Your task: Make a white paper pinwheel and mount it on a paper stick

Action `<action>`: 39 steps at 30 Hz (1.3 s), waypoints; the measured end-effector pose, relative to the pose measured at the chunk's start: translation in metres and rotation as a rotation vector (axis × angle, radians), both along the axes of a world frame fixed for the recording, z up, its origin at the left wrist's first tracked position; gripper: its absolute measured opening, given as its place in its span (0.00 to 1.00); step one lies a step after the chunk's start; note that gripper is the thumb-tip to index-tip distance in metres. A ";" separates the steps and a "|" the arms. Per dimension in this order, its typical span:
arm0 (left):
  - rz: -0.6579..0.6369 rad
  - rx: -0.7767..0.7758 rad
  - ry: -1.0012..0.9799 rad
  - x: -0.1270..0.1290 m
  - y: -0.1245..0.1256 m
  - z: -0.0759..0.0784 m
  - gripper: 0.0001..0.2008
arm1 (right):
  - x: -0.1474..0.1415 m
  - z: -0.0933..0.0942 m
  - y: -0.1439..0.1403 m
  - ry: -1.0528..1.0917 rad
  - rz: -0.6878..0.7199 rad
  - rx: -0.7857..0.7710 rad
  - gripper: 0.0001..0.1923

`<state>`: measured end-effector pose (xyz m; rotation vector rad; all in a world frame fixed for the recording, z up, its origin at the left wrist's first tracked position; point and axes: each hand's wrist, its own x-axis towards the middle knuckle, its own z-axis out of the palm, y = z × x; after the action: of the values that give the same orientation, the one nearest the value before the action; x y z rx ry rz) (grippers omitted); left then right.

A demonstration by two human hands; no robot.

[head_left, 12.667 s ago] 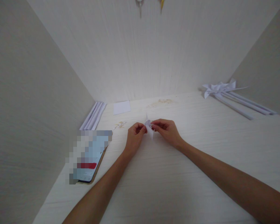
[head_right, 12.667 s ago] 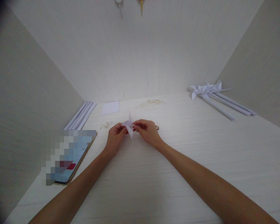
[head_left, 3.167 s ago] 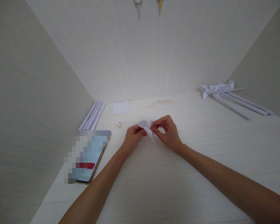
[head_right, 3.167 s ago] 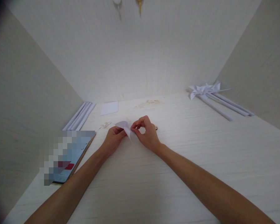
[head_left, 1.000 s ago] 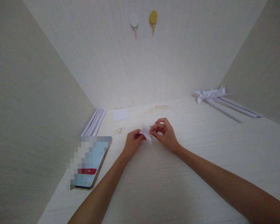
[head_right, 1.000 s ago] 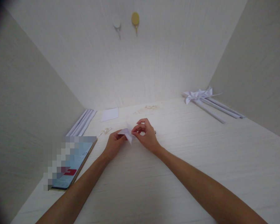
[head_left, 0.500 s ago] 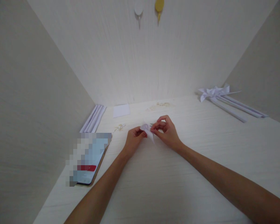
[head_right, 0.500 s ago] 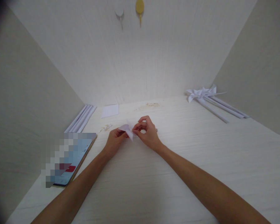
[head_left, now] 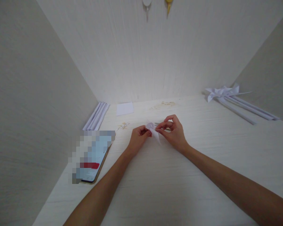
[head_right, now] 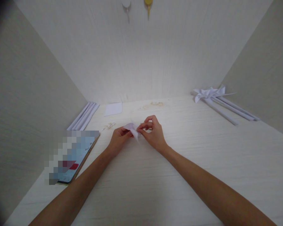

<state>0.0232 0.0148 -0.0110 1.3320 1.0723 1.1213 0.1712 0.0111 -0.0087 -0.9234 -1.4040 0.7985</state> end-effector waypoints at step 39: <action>-0.021 0.025 -0.076 0.000 0.002 -0.001 0.02 | 0.000 0.002 -0.001 0.229 0.162 -0.195 0.21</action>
<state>0.0234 0.0166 -0.0123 1.3072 0.9893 1.1638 0.1715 0.0101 -0.0070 -0.8422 -1.2252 1.1426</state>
